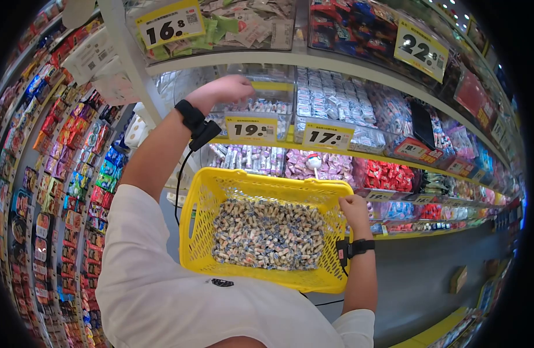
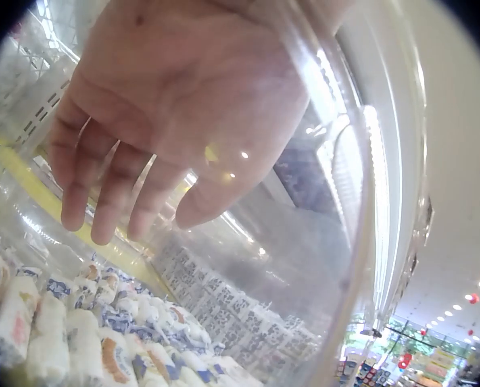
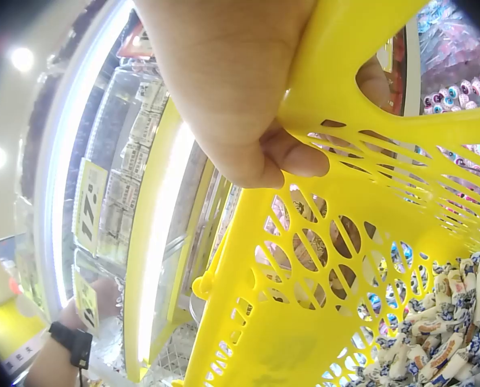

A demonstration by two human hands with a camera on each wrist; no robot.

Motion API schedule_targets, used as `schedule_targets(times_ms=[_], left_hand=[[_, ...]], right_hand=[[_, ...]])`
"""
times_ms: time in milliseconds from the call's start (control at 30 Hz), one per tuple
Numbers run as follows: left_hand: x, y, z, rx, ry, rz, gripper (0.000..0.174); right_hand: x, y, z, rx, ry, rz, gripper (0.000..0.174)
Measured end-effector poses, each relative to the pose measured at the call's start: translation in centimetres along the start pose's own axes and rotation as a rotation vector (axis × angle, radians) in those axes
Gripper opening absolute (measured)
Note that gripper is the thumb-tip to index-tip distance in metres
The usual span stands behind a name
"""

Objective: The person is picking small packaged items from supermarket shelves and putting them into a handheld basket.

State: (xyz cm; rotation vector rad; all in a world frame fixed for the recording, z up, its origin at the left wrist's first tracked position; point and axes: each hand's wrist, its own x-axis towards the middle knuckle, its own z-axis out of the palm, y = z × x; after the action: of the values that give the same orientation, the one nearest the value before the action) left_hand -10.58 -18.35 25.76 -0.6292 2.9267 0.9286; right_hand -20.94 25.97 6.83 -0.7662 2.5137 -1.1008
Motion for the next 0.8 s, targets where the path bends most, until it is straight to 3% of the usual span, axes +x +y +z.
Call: schedule_targets(times_ms=[200,300,500,600,800], left_hand=[[-2.1,1.2,-0.5,0.183,0.295,0.148,0.028],[-4.8,3.5,-0.6,0.225,0.355,0.213,0.022],[-10.6,7.2,1.8,0.247,0.632,0.641,0.019],[-13.2,8.2,4.3,0.137,0.605,0.738,0.016],[-15.4,7.1,10.4,-0.025,0.355,0.703,0.014]], right_hand=[[0.3,0.4,0.1,0.012,-0.003,0.012,0.035],[0.3,0.7,0.2,0.004,0.005,0.009,0.035],[0.2,0.2,0.2,0.026,0.007,0.023,0.034],[0.2,0.3,0.3,0.031,0.016,0.018,0.034],[0.2,0.2,0.3,0.042,0.016,0.014,0.035]])
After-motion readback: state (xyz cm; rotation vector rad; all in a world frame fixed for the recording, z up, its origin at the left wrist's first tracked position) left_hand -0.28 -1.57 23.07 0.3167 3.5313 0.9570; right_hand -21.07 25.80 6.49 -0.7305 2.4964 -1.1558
